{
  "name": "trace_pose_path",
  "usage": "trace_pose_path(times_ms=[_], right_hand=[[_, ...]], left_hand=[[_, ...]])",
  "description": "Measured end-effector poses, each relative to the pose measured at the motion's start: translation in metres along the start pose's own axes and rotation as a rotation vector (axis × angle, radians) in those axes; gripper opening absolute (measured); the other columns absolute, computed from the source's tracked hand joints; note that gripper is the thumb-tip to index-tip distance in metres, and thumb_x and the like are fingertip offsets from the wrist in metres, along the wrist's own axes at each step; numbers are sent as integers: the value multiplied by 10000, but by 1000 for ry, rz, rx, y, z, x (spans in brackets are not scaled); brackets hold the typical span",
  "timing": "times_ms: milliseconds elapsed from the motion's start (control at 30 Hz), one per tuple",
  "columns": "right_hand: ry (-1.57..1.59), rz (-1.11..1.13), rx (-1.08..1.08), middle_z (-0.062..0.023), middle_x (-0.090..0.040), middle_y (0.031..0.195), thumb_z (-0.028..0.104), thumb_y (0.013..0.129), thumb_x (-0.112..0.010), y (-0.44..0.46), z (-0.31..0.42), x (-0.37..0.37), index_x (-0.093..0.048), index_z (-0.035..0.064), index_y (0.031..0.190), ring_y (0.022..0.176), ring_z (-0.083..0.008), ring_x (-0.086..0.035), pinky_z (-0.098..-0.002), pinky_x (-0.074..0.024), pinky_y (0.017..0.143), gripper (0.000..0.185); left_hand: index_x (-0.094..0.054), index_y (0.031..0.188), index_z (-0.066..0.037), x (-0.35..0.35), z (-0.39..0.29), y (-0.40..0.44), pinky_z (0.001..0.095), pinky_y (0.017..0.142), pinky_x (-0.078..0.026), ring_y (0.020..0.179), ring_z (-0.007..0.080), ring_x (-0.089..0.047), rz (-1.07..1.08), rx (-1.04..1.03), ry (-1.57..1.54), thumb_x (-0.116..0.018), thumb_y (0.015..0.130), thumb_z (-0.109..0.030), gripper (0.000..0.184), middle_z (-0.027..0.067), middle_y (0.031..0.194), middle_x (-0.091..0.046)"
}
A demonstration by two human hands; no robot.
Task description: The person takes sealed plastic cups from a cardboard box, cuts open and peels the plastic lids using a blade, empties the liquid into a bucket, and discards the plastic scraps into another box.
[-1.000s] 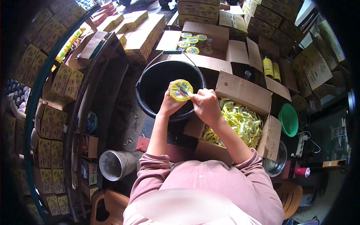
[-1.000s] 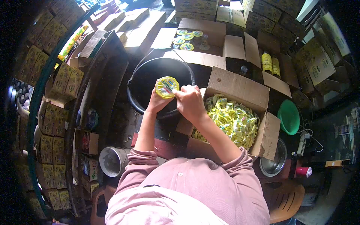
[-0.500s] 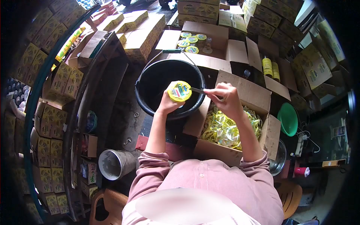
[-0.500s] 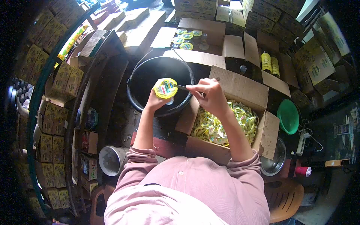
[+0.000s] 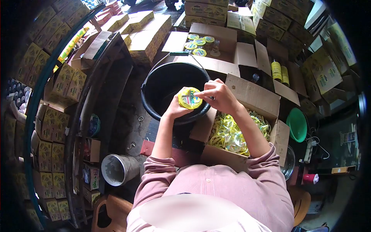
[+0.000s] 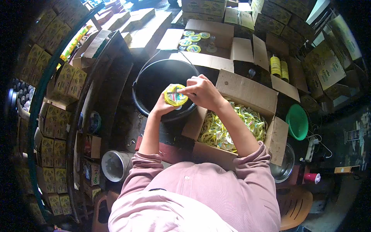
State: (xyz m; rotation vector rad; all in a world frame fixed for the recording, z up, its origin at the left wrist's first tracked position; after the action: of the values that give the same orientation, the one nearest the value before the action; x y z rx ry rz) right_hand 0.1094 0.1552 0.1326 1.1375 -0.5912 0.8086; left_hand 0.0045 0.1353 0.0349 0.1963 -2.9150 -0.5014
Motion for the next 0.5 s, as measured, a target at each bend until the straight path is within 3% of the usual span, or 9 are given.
trace_pose_path(times_ms=[300,400,500], right_hand=[[1,75,-21,-6,-523,658,126,725,-632,2,-5,-6,-684,215,851,671,-176,-533,-307,-388,689,162],[23,66,-3,-6,-495,645,48,673,-648,-1,-8,-8,-672,205,883,643,-168,-500,-299,-370,690,264],[-2,100,-1,-7,-526,674,112,726,-621,-1,-7,-15,-677,200,838,699,-174,-542,-302,-392,712,153]], left_hand=[[-537,974,-46,0,3,1,282,797,-442,866,149,-559,26,-4,-2,-676,553,-48,444,52,916,-578],[-538,975,-50,0,5,0,279,801,-439,869,144,-556,31,20,-21,-673,549,-48,447,49,918,-578],[-537,974,-53,-2,5,0,277,802,-438,868,139,-554,43,21,-8,-673,549,-47,447,48,915,-579]])
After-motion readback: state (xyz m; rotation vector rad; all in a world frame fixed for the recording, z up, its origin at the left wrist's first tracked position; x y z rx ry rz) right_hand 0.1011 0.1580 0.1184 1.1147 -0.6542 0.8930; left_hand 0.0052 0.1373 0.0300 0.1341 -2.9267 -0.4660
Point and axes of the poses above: each hand's wrist, its own y-axis towards the middle knuckle, its own x-axis out of the back of the hand, z = x × y, the point moved 9 cm from there along y, towards the middle knuckle
